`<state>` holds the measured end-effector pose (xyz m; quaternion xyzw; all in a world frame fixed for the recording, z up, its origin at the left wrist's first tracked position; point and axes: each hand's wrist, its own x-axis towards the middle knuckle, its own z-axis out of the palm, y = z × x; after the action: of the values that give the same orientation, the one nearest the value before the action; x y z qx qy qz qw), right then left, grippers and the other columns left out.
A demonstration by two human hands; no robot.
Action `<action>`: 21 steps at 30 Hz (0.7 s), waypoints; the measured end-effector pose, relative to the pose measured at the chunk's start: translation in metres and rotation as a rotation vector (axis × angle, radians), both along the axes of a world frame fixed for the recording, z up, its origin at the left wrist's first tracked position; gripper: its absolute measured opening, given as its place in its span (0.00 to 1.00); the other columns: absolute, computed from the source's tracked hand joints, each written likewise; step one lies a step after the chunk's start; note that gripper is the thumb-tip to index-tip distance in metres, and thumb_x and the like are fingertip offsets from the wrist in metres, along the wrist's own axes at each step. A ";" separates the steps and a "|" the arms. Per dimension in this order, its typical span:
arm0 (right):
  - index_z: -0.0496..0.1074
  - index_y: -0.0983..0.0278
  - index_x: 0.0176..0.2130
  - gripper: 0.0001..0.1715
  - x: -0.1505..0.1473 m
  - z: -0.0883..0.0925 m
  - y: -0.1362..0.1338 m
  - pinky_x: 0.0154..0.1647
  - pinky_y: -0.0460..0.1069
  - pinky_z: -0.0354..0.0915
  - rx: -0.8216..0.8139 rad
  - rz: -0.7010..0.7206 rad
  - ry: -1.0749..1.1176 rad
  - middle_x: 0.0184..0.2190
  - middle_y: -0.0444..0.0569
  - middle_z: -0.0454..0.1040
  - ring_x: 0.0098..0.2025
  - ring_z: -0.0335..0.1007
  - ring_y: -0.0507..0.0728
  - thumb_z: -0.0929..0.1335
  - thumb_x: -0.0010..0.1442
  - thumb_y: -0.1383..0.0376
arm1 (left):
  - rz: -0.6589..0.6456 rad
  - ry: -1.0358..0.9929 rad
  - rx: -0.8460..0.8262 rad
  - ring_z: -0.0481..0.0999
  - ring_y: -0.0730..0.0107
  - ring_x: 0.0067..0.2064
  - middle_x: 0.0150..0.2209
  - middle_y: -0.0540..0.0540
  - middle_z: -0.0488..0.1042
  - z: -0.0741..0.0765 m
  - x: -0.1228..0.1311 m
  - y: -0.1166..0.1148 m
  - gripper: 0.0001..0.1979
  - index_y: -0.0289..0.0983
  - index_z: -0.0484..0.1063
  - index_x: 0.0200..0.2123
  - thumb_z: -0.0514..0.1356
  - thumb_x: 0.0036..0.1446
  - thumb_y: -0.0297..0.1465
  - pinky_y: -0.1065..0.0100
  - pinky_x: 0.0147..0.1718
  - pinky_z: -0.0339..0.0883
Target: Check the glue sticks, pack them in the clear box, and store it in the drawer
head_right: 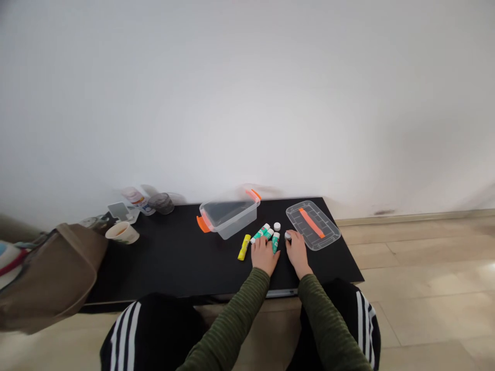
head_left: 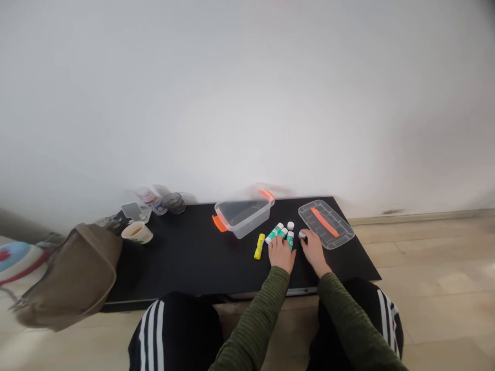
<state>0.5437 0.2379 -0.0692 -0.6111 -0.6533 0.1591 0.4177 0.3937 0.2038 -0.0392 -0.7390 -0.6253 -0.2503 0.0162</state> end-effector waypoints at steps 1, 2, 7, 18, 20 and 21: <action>0.73 0.63 0.47 0.21 0.001 -0.001 -0.002 0.55 0.61 0.63 -0.001 0.002 -0.003 0.48 0.55 0.74 0.52 0.67 0.63 0.62 0.55 0.68 | 0.008 0.012 -0.012 0.67 0.49 0.48 0.42 0.38 0.70 -0.001 0.001 0.004 0.13 0.37 0.75 0.36 0.69 0.48 0.36 0.50 0.45 0.65; 0.74 0.63 0.46 0.21 0.002 -0.001 -0.003 0.55 0.60 0.63 -0.003 0.001 -0.003 0.47 0.55 0.74 0.51 0.67 0.63 0.61 0.55 0.68 | 0.015 0.020 -0.021 0.67 0.49 0.48 0.42 0.38 0.69 -0.001 0.002 0.007 0.13 0.37 0.75 0.36 0.69 0.47 0.36 0.50 0.45 0.65; 0.74 0.62 0.44 0.17 0.004 0.001 -0.010 0.52 0.60 0.67 -0.031 -0.037 0.104 0.44 0.54 0.75 0.47 0.70 0.62 0.63 0.55 0.66 | 0.008 0.002 -0.015 0.68 0.49 0.47 0.41 0.38 0.70 -0.003 0.000 0.010 0.09 0.37 0.76 0.33 0.68 0.47 0.34 0.49 0.44 0.65; 0.74 0.63 0.47 0.26 -0.001 0.028 -0.036 0.49 0.58 0.71 -0.103 -0.128 0.779 0.47 0.54 0.77 0.47 0.75 0.61 0.71 0.53 0.51 | -0.053 -0.279 0.172 0.71 0.52 0.45 0.41 0.40 0.73 0.032 -0.029 -0.025 0.08 0.41 0.77 0.38 0.64 0.54 0.33 0.51 0.43 0.64; 0.74 0.62 0.47 0.27 -0.005 0.037 -0.043 0.49 0.58 0.72 -0.110 -0.088 0.905 0.48 0.53 0.77 0.48 0.74 0.61 0.73 0.52 0.50 | -0.078 -0.324 0.186 0.71 0.51 0.46 0.43 0.40 0.74 0.041 -0.036 -0.033 0.09 0.41 0.77 0.40 0.64 0.55 0.33 0.49 0.44 0.64; 0.75 0.62 0.47 0.27 -0.008 0.041 -0.047 0.49 0.58 0.72 -0.115 -0.070 0.943 0.48 0.53 0.77 0.49 0.74 0.61 0.73 0.52 0.51 | -0.088 -0.340 0.184 0.71 0.50 0.46 0.43 0.40 0.75 0.044 -0.039 -0.037 0.09 0.41 0.76 0.41 0.64 0.55 0.33 0.48 0.45 0.64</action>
<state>0.5358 0.1911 -0.0280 -0.5158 -0.3618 0.4408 0.6393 0.3544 0.1669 0.0047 -0.7082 -0.5606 -0.4278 -0.0333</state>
